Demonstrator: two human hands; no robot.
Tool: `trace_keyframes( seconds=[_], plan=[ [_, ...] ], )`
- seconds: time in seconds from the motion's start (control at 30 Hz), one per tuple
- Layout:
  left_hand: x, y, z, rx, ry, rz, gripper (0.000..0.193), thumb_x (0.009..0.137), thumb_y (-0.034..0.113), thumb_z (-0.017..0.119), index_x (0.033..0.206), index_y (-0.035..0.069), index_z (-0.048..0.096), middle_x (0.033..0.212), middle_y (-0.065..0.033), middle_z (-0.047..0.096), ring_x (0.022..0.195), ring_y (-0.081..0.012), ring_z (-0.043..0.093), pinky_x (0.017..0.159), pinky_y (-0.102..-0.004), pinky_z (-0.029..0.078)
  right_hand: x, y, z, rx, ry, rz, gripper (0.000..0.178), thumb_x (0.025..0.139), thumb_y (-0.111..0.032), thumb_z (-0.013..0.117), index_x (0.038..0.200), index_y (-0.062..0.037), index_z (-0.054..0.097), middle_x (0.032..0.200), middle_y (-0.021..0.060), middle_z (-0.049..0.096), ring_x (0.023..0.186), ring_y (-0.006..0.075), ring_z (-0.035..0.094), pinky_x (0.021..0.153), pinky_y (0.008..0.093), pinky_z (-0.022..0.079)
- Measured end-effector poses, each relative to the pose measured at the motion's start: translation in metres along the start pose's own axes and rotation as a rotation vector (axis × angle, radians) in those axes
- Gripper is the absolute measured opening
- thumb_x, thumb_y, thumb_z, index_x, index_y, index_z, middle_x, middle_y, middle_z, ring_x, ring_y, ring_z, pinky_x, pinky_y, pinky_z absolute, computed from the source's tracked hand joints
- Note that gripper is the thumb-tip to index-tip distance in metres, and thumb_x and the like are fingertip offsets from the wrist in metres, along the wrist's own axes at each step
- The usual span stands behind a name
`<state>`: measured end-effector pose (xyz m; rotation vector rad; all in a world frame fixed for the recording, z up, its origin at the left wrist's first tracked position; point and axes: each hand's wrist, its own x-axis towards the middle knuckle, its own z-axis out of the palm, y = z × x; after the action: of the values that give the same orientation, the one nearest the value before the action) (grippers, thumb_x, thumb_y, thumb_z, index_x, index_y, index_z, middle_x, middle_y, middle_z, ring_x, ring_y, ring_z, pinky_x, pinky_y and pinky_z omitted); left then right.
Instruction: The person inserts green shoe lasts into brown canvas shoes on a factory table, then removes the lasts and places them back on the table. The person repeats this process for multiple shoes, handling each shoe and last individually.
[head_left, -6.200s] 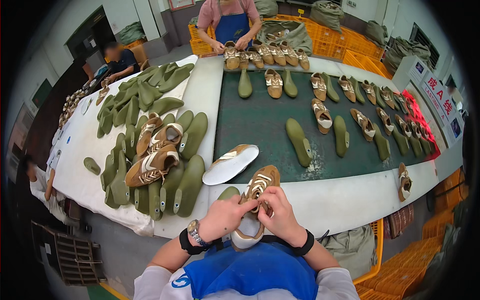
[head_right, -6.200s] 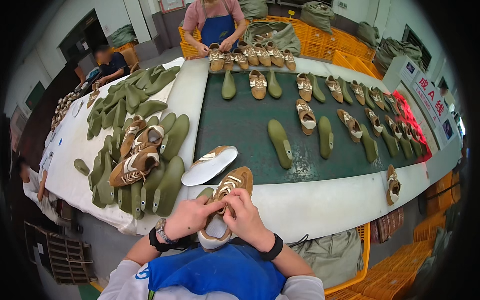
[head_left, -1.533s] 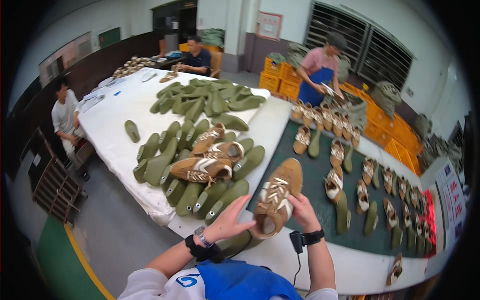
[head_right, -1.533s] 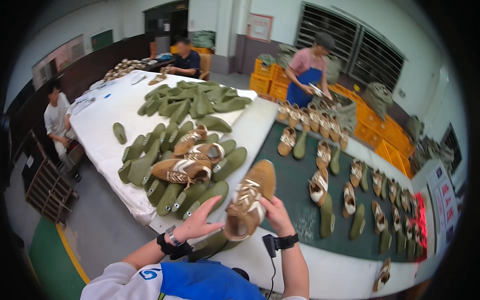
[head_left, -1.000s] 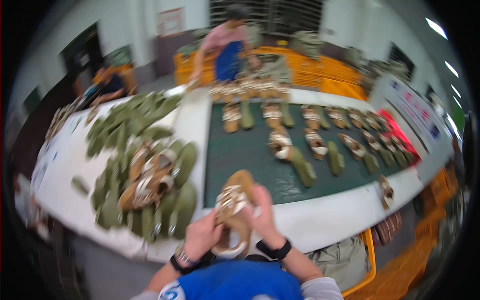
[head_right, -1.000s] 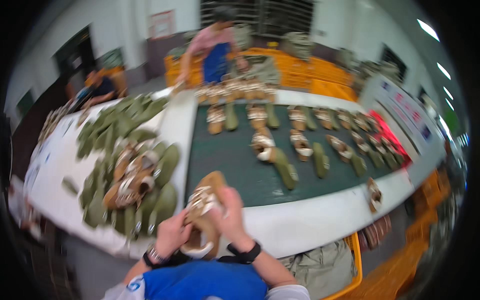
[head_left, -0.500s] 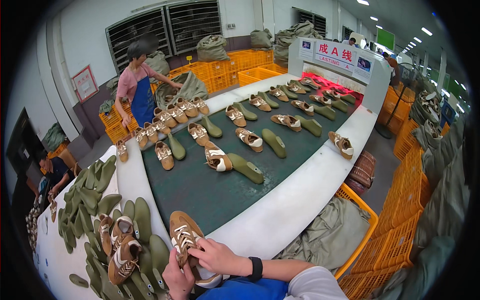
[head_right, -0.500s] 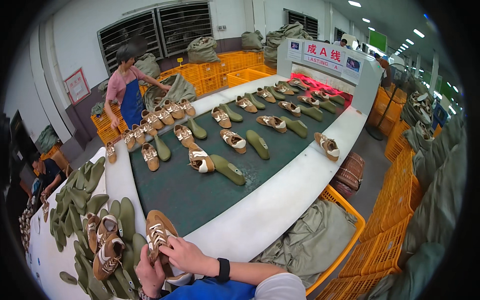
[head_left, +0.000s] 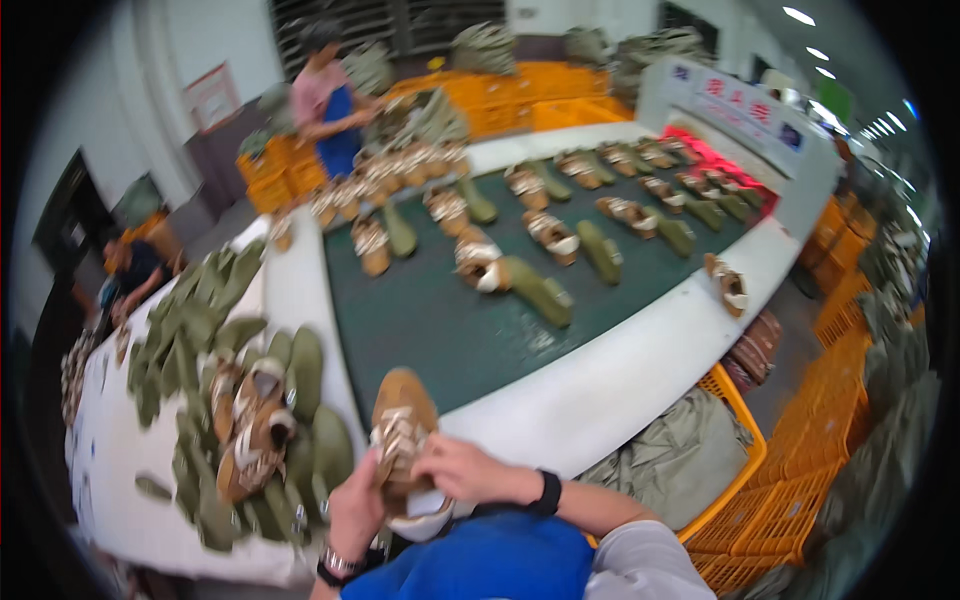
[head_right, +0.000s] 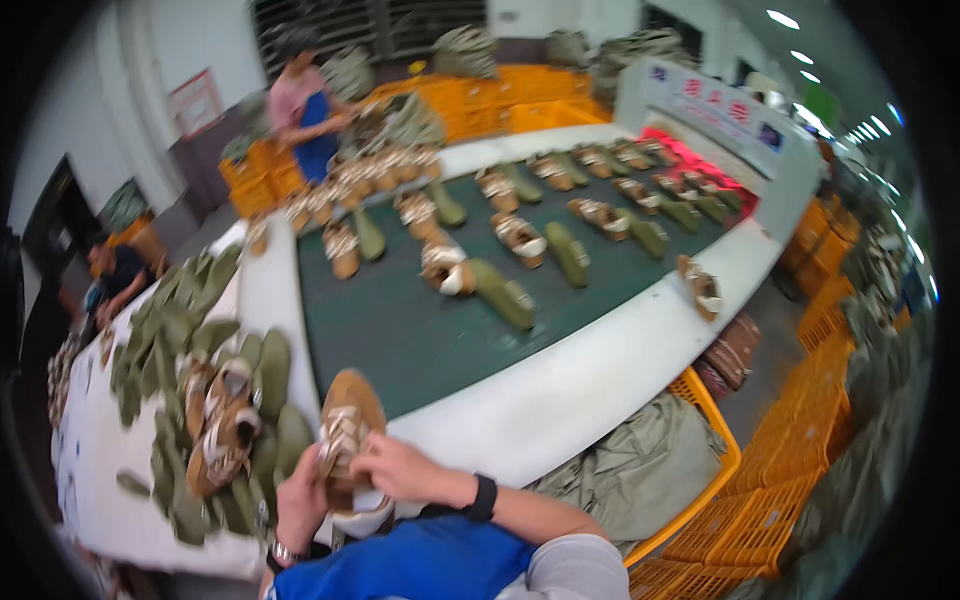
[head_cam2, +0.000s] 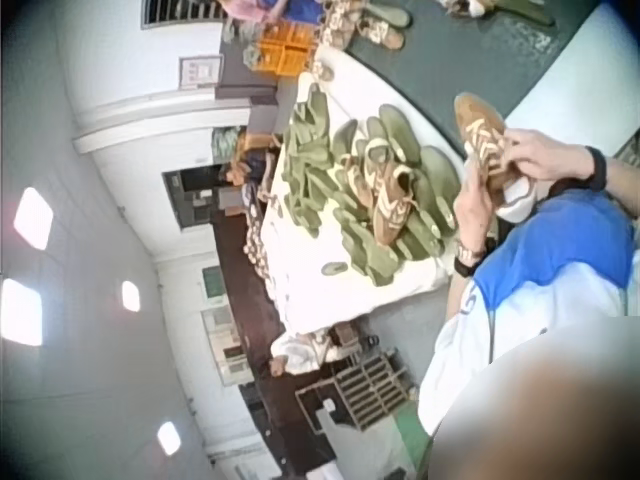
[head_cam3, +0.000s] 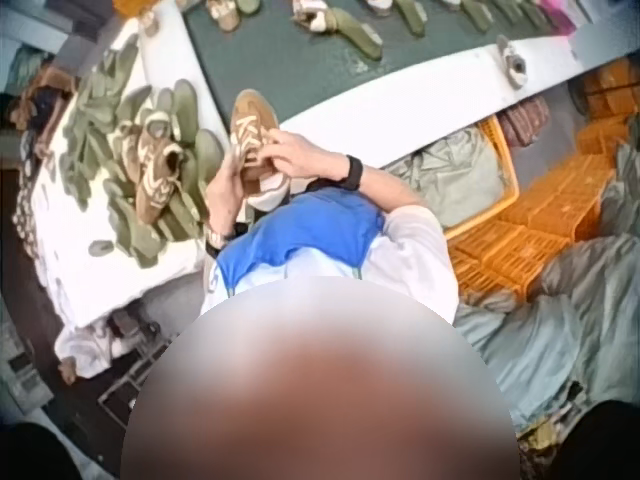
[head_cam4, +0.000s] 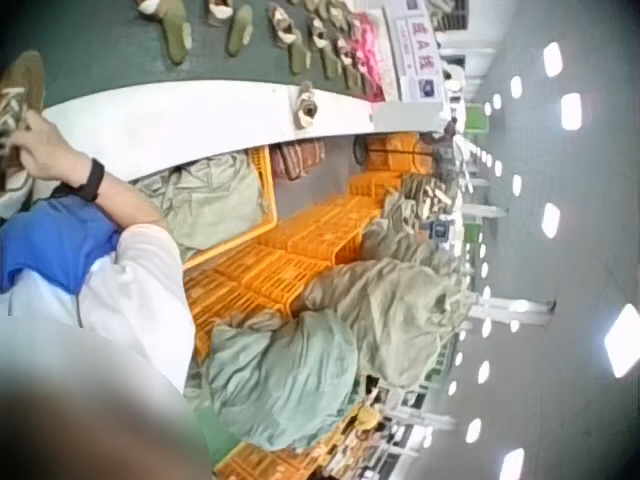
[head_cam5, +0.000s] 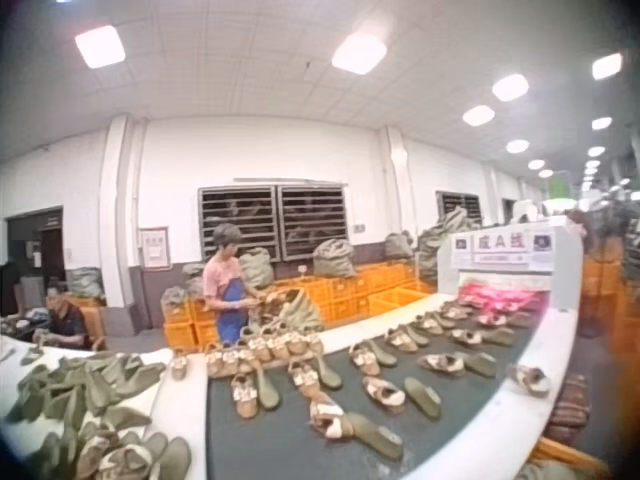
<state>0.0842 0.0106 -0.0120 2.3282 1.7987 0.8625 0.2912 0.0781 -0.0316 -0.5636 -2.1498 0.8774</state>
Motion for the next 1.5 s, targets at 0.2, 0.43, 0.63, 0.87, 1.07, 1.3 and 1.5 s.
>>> trace_keyframes(
  seconds=[0.2, 0.43, 0.63, 0.87, 1.07, 1.3, 1.5],
  plan=[
    [0.012, 0.012, -0.009, 0.115, -0.16, 0.178, 0.023, 0.074, 0.012, 0.06, 0.097, 0.017, 0.058, 0.071, -0.0083, 0.054, 0.059, -0.0265, 0.06, 0.049, -0.0363, 0.047, 0.005, -0.005, 0.011, 0.017, 0.381, 0.037, 0.029, 0.074, 0.004, 0.056, 0.101, -0.005, 0.055, 0.094, 0.0139, 0.052, 0.076, 0.0293, 0.057, 0.065, 0.0349, 0.05],
    [0.002, 0.002, -0.006, 0.011, -0.105, 0.088, 0.024, 0.077, 0.004, 0.058, 0.1, 0.012, 0.06, 0.077, -0.0104, 0.059, 0.062, -0.0289, 0.06, 0.051, -0.0361, 0.048, 0.009, 0.006, 0.0, 0.194, 0.351, 0.229, 0.043, 0.072, 0.001, 0.066, 0.111, -0.0075, 0.05, 0.117, 0.0133, 0.044, 0.073, 0.0203, 0.058, 0.066, 0.0304, 0.051],
    [0.018, -0.027, 0.021, -0.006, -0.053, -0.156, 0.025, 0.084, 0.007, 0.053, 0.109, 0.01, 0.055, 0.072, -0.0156, 0.063, 0.063, -0.0334, 0.062, 0.054, -0.043, 0.049, 0.014, -0.023, 0.003, -0.216, -0.163, 0.119, 0.039, 0.076, -0.023, 0.07, 0.112, -0.0112, 0.06, 0.1, 0.0076, 0.06, 0.075, 0.0236, 0.061, 0.069, 0.0314, 0.051],
    [0.014, -0.054, 0.036, -0.264, -0.1, -0.345, 0.06, 0.085, 0.023, 0.059, 0.137, 0.008, 0.033, 0.085, -0.0215, 0.062, 0.075, -0.0379, 0.061, 0.064, -0.0453, 0.049, 0.075, 0.078, -0.007, -0.433, -0.119, 0.169, 0.026, 0.073, -0.024, 0.07, 0.095, -0.0106, 0.063, 0.086, 0.0118, 0.063, 0.078, 0.0327, 0.063, 0.069, 0.0416, 0.051],
    [-0.063, -0.078, 0.05, -0.397, -0.381, -0.213, 0.062, 0.078, 0.027, 0.069, 0.129, 0.003, 0.042, 0.112, -0.0238, 0.057, 0.098, -0.0402, 0.056, 0.086, -0.0421, 0.046, 0.159, 0.225, 0.002, -0.563, -0.069, 0.388, 0.028, 0.075, -0.022, 0.07, 0.098, -0.0091, 0.063, 0.091, 0.0141, 0.063, 0.086, 0.0329, 0.062, 0.077, 0.042, 0.05],
    [-0.1, -0.068, 0.075, -0.562, -0.446, -0.811, 0.076, 0.073, 0.019, 0.072, 0.138, 0.005, 0.035, 0.132, -0.0204, 0.047, 0.122, -0.0345, 0.046, 0.103, -0.0363, 0.037, 0.181, 0.335, 0.052, -0.431, 0.088, 0.561, 0.046, 0.074, -0.002, 0.064, 0.119, -0.0114, 0.057, 0.124, 0.0172, 0.047, 0.104, 0.0378, 0.055, 0.09, 0.0424, 0.046],
    [-0.101, -0.083, 0.076, -0.61, -0.434, -0.755, 0.077, 0.074, 0.025, 0.073, 0.139, 0.01, 0.034, 0.13, -0.0212, 0.046, 0.12, -0.0361, 0.046, 0.099, -0.0371, 0.038, 0.103, 0.281, 0.036, -0.37, 0.097, 0.385, 0.044, 0.078, -0.006, 0.059, 0.122, -0.0111, 0.054, 0.117, 0.0202, 0.054, 0.1, 0.0356, 0.058, 0.085, 0.0415, 0.047]
  ],
)
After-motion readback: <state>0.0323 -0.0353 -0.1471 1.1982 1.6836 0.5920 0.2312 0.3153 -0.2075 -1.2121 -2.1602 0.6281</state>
